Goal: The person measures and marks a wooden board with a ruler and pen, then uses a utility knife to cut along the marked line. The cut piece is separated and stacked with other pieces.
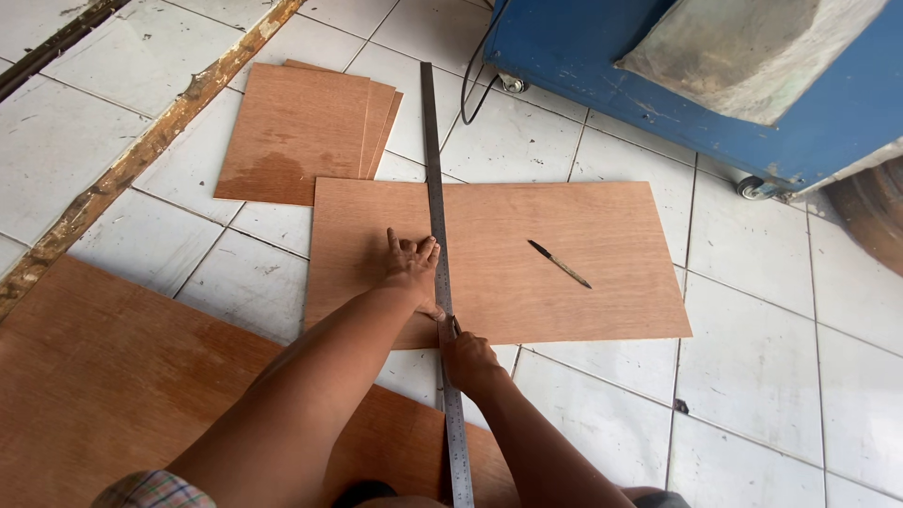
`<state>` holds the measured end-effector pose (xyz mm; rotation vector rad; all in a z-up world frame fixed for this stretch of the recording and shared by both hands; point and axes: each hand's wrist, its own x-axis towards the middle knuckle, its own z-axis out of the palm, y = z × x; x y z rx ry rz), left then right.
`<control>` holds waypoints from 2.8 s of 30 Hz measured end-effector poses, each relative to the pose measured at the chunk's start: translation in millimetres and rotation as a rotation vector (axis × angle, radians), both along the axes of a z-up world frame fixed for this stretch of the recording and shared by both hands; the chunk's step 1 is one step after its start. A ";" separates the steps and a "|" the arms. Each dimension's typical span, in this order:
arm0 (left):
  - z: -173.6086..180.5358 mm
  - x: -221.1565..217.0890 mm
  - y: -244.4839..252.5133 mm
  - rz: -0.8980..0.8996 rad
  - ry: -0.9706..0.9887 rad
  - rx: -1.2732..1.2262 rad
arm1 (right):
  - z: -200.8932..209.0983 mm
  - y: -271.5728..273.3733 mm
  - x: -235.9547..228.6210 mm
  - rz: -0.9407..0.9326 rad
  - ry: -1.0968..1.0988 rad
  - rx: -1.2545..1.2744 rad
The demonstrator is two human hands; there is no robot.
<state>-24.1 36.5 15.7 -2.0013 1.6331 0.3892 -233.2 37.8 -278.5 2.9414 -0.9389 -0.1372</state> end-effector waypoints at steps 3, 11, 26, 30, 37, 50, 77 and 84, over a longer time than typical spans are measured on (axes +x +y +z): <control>9.8 -5.2 0.4 0.003 -0.005 0.026 | 5.6 30.0 -20.8 0.057 -0.072 -0.047; -42.4 13.1 -24.5 -0.046 -0.051 0.068 | 191.1 70.3 -20.4 -0.620 0.088 0.853; -54.1 53.6 71.3 -0.317 0.307 -0.188 | 242.5 -17.5 -11.2 -0.761 -0.126 0.698; -53.0 56.5 93.2 -0.349 0.315 -0.242 | 50.4 -97.7 -33.0 -0.118 -0.064 -0.144; -96.8 46.8 92.6 -0.413 0.285 -0.542 | 282.1 -78.6 96.1 -0.999 -0.619 1.037; -91.0 52.4 96.3 -0.440 0.355 -0.800 | 157.7 -202.6 204.2 -0.714 -0.347 0.631; -89.7 54.0 93.1 -0.380 0.354 -0.701 | 190.8 -210.0 232.6 -0.553 0.269 0.482; -119.3 53.6 92.0 -0.422 0.217 -0.869 | 263.1 -129.6 171.9 -0.825 0.061 0.785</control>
